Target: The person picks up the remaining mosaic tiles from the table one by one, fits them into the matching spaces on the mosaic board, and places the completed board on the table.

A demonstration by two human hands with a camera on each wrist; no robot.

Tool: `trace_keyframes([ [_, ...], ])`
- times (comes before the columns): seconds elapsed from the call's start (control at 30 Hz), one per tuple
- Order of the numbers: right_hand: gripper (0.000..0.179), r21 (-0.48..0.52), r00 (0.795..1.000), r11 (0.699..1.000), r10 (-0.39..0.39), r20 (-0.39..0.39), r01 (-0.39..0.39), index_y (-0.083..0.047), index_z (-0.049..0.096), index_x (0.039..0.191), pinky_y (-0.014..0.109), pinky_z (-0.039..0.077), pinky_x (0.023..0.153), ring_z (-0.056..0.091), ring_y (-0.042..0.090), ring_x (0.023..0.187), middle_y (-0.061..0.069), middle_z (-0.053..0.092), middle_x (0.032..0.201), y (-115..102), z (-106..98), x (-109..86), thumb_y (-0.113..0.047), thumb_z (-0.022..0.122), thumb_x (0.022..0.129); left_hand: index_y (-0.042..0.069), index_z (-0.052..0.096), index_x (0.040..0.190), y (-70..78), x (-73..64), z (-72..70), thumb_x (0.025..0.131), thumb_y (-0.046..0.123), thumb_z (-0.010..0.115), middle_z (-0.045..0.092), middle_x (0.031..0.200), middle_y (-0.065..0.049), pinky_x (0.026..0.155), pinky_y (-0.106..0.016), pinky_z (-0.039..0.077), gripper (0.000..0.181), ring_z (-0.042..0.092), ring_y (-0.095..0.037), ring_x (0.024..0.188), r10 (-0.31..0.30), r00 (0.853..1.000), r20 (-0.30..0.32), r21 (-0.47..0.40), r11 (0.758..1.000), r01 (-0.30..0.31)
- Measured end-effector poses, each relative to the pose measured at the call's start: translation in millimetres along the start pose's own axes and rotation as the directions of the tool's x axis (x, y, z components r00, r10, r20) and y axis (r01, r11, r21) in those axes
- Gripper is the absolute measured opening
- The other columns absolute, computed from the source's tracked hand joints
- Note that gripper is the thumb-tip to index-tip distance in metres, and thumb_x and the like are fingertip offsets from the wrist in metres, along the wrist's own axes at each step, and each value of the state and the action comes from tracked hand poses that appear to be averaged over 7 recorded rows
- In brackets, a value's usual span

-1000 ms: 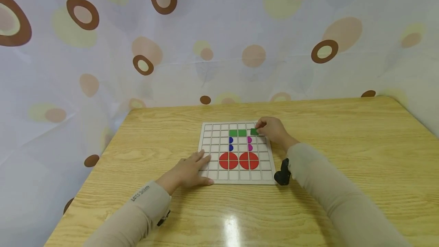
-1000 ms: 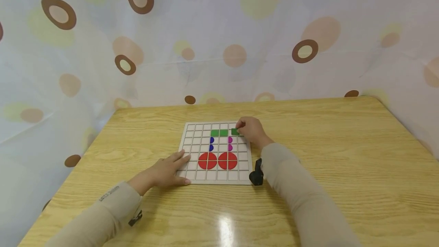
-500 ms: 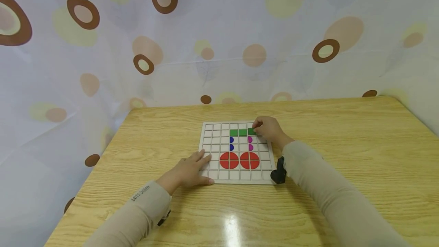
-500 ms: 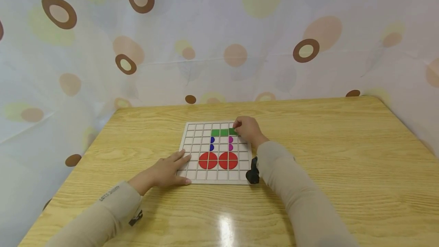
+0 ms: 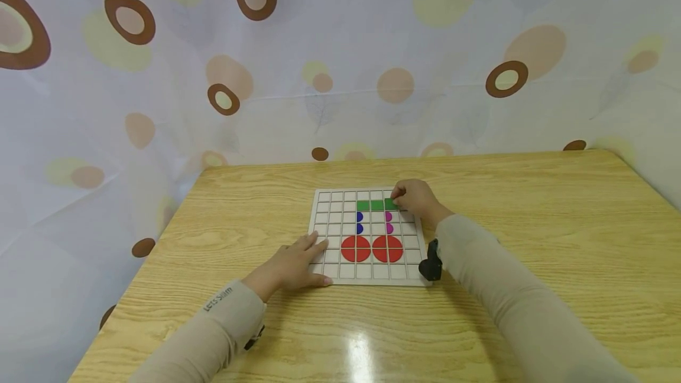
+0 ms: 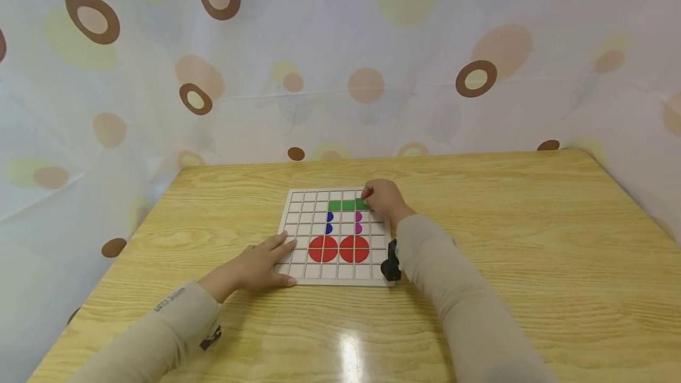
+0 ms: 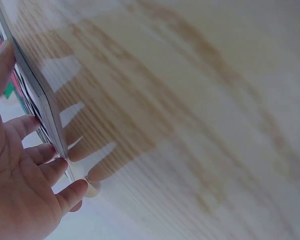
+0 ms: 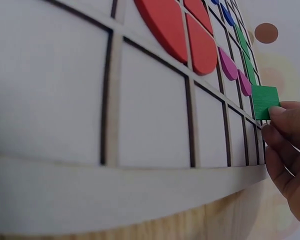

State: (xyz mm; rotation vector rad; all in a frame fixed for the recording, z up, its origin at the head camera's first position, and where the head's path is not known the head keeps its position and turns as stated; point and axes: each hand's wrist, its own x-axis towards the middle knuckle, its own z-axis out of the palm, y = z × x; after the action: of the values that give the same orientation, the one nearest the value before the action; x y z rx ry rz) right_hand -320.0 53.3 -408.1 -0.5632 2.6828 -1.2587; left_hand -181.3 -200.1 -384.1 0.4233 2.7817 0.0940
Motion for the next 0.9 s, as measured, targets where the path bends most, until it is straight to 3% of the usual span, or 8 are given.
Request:
trace_keyframes([
  [0.9, 0.013, -0.164, 1.0, 0.986, -0.024, 0.011, 0.026, 0.004, 0.064, 0.089, 0.039, 0.042, 0.077, 0.053, 0.029, 0.088, 0.014, 0.061, 0.089, 2.0, 8.7, 4.6, -0.003, 0.055, 0.082, 0.018, 0.025, 0.138, -0.1, 0.5, -1.4, 0.075, 0.056, 0.052, 0.013, 0.142, -0.009, 0.098, -0.046, 0.018, 0.078, 0.011, -0.025, 0.129, -0.017, 1.0, 0.024, -0.011, 1.0, 0.017],
])
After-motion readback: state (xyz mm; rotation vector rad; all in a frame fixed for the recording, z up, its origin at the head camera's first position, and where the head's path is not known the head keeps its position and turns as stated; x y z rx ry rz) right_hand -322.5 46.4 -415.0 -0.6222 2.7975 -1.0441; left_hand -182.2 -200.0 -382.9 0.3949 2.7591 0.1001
